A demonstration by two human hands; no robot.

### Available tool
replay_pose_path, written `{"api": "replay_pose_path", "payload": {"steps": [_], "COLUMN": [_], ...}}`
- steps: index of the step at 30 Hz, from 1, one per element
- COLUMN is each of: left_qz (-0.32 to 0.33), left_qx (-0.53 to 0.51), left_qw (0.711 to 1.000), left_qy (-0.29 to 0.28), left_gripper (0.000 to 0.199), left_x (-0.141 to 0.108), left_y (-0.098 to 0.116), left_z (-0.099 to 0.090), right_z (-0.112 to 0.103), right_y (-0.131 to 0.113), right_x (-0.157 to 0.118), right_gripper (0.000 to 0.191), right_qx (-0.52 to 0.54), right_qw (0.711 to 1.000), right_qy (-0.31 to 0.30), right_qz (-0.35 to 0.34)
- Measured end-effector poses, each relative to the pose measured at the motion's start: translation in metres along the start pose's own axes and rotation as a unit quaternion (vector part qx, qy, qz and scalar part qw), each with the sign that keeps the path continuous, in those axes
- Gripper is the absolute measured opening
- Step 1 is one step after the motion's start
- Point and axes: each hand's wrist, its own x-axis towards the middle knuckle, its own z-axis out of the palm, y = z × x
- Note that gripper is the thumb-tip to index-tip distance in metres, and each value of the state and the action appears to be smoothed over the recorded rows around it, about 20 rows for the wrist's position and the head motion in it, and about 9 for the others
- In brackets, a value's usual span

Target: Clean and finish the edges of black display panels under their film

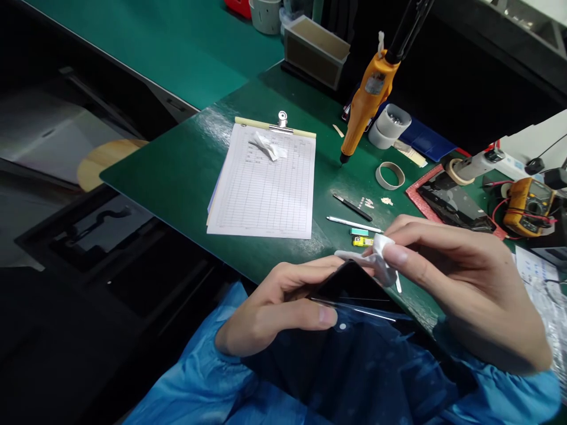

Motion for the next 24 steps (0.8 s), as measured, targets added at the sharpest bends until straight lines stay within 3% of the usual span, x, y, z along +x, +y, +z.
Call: {"api": "replay_pose_path", "payload": {"steps": [8,14,20,24], "left_qz": [-0.043,-0.032,-0.026,-0.027], "left_qx": [-0.020,-0.032,-0.027,-0.020], "left_qw": [0.998,0.999,0.999,0.999], "left_qy": [0.027,0.003,-0.006,0.003], "left_gripper": [0.038,0.020,0.033,0.032], "left_x": [-0.005,-0.002,0.001,0.002], "left_y": [-0.007,-0.011,-0.013,-0.009], "left_z": [-0.005,-0.007,-0.005,0.001], "right_z": [-0.006,-0.007,0.000,0.006], "right_y": [0.001,0.004,0.009,0.009], "right_x": [-0.001,-0.001,-0.003,-0.001], "right_gripper": [0.013,0.012,0.015,0.016], "right_qx": [-0.019,-0.009,-0.013,-0.011], "right_qw": [0.998,0.999,1.000,0.999], "right_qy": [0.051,-0.008,-0.016,-0.043], "right_qz": [-0.019,-0.036,-0.019,-0.025]}}
